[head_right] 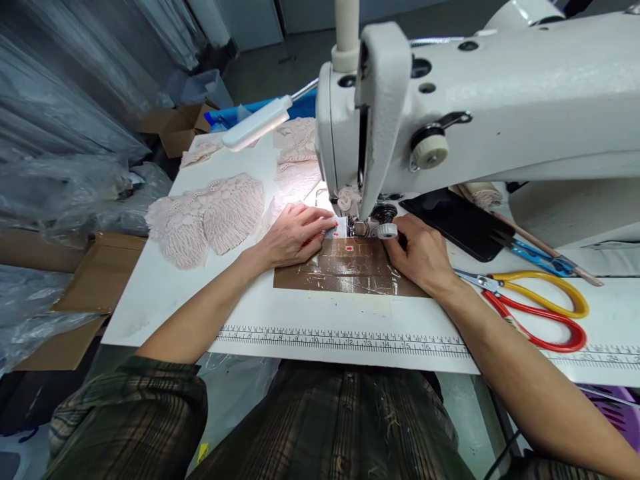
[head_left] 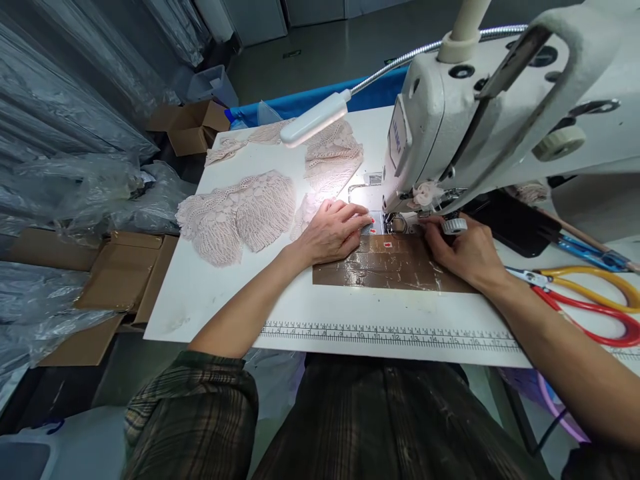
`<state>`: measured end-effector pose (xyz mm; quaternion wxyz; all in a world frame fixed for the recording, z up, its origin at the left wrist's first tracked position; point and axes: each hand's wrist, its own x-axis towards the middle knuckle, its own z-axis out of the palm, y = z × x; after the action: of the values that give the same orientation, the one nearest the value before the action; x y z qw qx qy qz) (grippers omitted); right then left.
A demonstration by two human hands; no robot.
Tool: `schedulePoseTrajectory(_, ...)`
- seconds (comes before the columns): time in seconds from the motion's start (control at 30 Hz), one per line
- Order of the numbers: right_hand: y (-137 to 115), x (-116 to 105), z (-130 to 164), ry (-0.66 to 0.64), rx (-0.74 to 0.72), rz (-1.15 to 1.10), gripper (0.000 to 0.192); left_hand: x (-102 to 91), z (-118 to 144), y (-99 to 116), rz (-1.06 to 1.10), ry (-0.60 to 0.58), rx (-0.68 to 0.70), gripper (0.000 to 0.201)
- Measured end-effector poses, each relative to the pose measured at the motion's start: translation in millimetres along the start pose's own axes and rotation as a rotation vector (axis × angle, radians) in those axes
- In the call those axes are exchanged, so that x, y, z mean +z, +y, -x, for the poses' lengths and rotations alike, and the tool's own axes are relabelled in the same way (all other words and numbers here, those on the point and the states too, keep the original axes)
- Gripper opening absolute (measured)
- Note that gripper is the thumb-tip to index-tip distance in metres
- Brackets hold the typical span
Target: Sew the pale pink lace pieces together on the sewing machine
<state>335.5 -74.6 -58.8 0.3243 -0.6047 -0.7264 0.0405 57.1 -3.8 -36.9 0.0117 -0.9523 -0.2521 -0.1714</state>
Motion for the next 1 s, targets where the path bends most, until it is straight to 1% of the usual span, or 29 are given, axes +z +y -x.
schedulePoseTrajectory(0.07,0.5,-0.7,0.5,0.0,-0.007,-0.014,0.023,3.2,0.8,-0.7,0.041,0.112,-0.034,0.024)
schedulePoseTrajectory(0.13,0.5,-1.4,0.7,0.007,-0.009,-0.023,0.022,6.0,0.9,-0.9,0.057,0.24,-0.099,0.017)
schedulePoseTrajectory(0.17,0.4,-1.8,0.6,0.009,-0.009,-0.031,0.022,7.1,0.7,-0.5,0.053,0.29,-0.135,0.015)
schedulePoseTrajectory(0.2,0.1,-2.3,0.5,0.01,-0.009,-0.041,0.021,7.7,0.3,0.1,0.047,0.315,-0.156,0.013)
schedulePoseTrajectory(0.23,-0.4,-2.7,0.3,0.012,-0.006,-0.05,0.021,7.9,-0.1,1.1,0.039,0.314,-0.163,0.014)
schedulePoseTrajectory(0.27,-0.8,-3.1,0.1,0.012,-0.005,-0.057,0.021,7.7,-0.7,2.3,0.031,0.287,-0.155,0.015)
schedulePoseTrajectory(0.4,-1.9,-4.2,0.4,0.02,0.007,-0.079,0.021,3.0,-4.0,6.5,-0.024,0.053,-0.065,0.027)
schedulePoseTrajectory(0.47,-1.6,-4.1,1.1,0.016,0.004,-0.085,0.021,-0.2,-5.9,7.4,-0.059,-0.037,-0.04,0.032)
schedulePoseTrajectory(0.57,-0.8,-3.9,1.8,0.015,-0.009,-0.086,0.023,-3.5,-7.1,7.6,-0.106,-0.095,-0.03,0.034)
schedulePoseTrajectory(0.67,-0.9,-4.7,0.7,0.037,-0.056,-0.097,0.024,-3.3,-4.3,7.0,-0.121,-0.086,0.014,0.033)
schedulePoseTrajectory(0.73,-1.5,-5.4,-0.4,0.063,-0.107,-0.109,0.024,-1.5,-1.8,4.7,-0.075,-0.023,0.051,0.029)
schedulePoseTrajectory(0.8,-2.2,-6.1,-1.0,0.078,-0.138,-0.115,0.025,0.6,-1.4,0.1,-0.006,0.096,0.013,0.023)
schedulePoseTrajectory(0.87,-2.6,-6.5,-0.5,0.062,-0.127,-0.099,0.025,1.5,-5.2,-6.2,0.042,0.196,-0.089,0.019)
schedulePoseTrajectory(0.9,-2.8,-6.6,0.0,0.047,-0.113,-0.085,0.025,1.4,-8.6,-9.6,0.058,0.205,-0.134,0.018)
schedulePoseTrajectory(0.93,-2.9,-6.8,0.5,0.027,-0.096,-0.07,0.025,0.7,-12.6,-13.0,0.07,0.181,-0.159,0.018)
schedulePoseTrajectory(1.0,-3.2,-7.2,1.0,-0.003,-0.062,-0.048,0.024,-1.8,-20.8,-19.0,0.069,0.06,-0.156,0.02)
